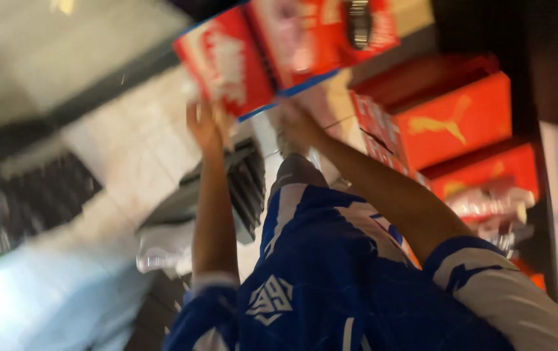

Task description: Wiping down shoe boxes and shoes with a cloth to clean them

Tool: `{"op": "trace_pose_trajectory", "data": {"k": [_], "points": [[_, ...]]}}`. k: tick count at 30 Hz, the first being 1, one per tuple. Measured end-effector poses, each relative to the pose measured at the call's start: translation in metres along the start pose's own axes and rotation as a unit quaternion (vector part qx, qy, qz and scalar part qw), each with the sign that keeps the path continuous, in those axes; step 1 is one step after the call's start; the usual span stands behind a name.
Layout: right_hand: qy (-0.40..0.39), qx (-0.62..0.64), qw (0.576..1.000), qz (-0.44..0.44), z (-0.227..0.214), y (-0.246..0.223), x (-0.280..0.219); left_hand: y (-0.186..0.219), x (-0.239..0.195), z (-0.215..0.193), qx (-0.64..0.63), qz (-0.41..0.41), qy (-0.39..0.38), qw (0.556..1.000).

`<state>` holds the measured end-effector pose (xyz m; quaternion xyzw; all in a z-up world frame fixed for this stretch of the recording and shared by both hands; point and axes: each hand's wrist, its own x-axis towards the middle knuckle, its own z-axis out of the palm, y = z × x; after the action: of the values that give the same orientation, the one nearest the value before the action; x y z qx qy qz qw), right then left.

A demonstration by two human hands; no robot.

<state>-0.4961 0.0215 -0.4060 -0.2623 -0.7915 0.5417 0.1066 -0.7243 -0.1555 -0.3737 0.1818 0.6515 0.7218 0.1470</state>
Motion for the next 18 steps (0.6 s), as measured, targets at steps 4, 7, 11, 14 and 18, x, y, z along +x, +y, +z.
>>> {"op": "trace_pose_trajectory", "data": {"k": [4, 7, 11, 14, 18], "points": [[-0.081, 0.366, 0.926, 0.046, -0.096, -0.097, -0.114, -0.022, -0.165, 0.049, 0.274, -0.205, -0.322, 0.883], [0.039, 0.483, 0.871, 0.081, -0.146, -0.095, -0.192, 0.019, -0.226, 0.169, 0.260, -0.307, -0.470, 0.785], [0.190, 0.313, 0.923, 0.115, -0.227, -0.058, -0.317, 0.067, -0.286, 0.310, 0.096, -0.184, -0.588, 0.782], [0.347, 0.411, 0.827, 0.163, -0.264, -0.046, -0.381, 0.113, -0.337, 0.386, 0.130, 0.047, -0.585, 0.799], [0.544, 0.233, 0.739, 0.321, -0.301, 0.065, -0.487, 0.005, -0.445, 0.453, 0.259, 0.039, -0.632, 0.730]]}}
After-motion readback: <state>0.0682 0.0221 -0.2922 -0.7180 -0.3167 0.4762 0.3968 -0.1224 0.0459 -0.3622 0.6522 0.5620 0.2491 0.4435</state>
